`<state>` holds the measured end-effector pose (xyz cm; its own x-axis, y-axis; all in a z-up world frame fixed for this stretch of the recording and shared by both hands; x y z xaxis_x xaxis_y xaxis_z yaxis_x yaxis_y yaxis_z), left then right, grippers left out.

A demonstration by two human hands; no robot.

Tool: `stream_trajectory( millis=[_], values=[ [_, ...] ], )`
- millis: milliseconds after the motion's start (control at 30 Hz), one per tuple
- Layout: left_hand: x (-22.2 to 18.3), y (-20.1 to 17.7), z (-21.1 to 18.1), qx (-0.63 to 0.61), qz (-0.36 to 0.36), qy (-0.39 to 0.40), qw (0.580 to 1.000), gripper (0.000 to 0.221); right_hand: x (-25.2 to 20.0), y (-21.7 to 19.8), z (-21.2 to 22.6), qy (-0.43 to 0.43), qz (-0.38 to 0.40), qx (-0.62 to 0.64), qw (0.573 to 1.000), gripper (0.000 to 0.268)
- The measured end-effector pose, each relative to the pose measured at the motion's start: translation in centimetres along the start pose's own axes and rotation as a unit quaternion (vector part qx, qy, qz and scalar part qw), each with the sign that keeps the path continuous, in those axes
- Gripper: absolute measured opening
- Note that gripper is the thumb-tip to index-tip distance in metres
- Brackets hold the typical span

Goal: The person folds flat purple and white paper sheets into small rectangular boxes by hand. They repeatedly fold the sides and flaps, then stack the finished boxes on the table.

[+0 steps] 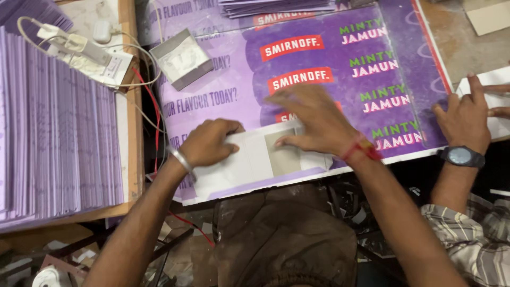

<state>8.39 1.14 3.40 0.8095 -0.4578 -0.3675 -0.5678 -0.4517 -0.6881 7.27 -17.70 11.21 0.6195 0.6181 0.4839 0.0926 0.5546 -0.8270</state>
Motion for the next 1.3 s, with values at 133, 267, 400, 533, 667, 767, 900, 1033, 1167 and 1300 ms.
stream_trajectory(
  millis=[133,267,400,533,667,767,900,1033,1167,1300],
  values=[
    [3.0,-0.4,1.0,0.035,-0.014,0.002,0.999,0.033,0.4,7.8,-3.3,0.152,0.379,0.029,0.912,0.075],
    [2.8,0.0,2.7,0.030,0.036,-0.008,0.999,0.039,0.3,9.0,-5.5,0.136,0.413,-0.029,0.900,0.049],
    [2.1,0.3,3.2,0.058,0.016,-0.040,0.997,0.038,-0.5,9.7,-6.2,0.132,0.438,-0.029,0.889,0.052],
    [1.1,0.7,3.2,0.059,-0.029,-0.024,0.998,0.029,-0.2,10.3,-5.1,0.064,0.429,-0.032,0.901,0.078],
    [-0.2,-0.2,1.5,0.036,-0.105,0.024,0.994,0.029,-0.7,10.7,-4.5,0.080,0.459,-0.027,0.885,0.073],
    [-1.6,-0.3,0.5,0.047,-0.172,0.031,0.984,0.028,-0.5,9.2,-3.6,0.053,0.353,-0.003,0.934,0.067],
    [-3.0,2.3,-0.4,0.165,-0.190,0.017,0.968,0.018,-2.3,8.8,-2.9,0.052,0.334,-0.025,0.941,0.055],
    [-4.7,4.0,-1.8,0.246,-0.215,0.018,0.945,0.049,-2.5,7.6,-1.2,0.028,0.281,-0.083,0.956,0.043],
    [-5.5,5.0,-2.6,0.205,-0.215,-0.034,0.954,0.072,-2.2,6.3,0.1,0.016,0.240,-0.121,0.963,0.039],
    [-5.0,6.0,-4.4,0.167,-0.292,-0.034,0.941,0.080,-3.8,6.8,0.8,-0.011,0.259,-0.158,0.953,0.039]
  ],
)
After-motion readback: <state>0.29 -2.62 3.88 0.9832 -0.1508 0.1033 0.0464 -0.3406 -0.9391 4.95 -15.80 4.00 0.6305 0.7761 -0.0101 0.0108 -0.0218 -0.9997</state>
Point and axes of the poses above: each hand's wrist, its own x-axis towards the middle knuckle, its own y-axis out of the palm, z = x × y, the point moved 8 cm from there along x, towards the middle knuckle, and after that the axes turned 2 degrees about -x, right-handed, at the moved point
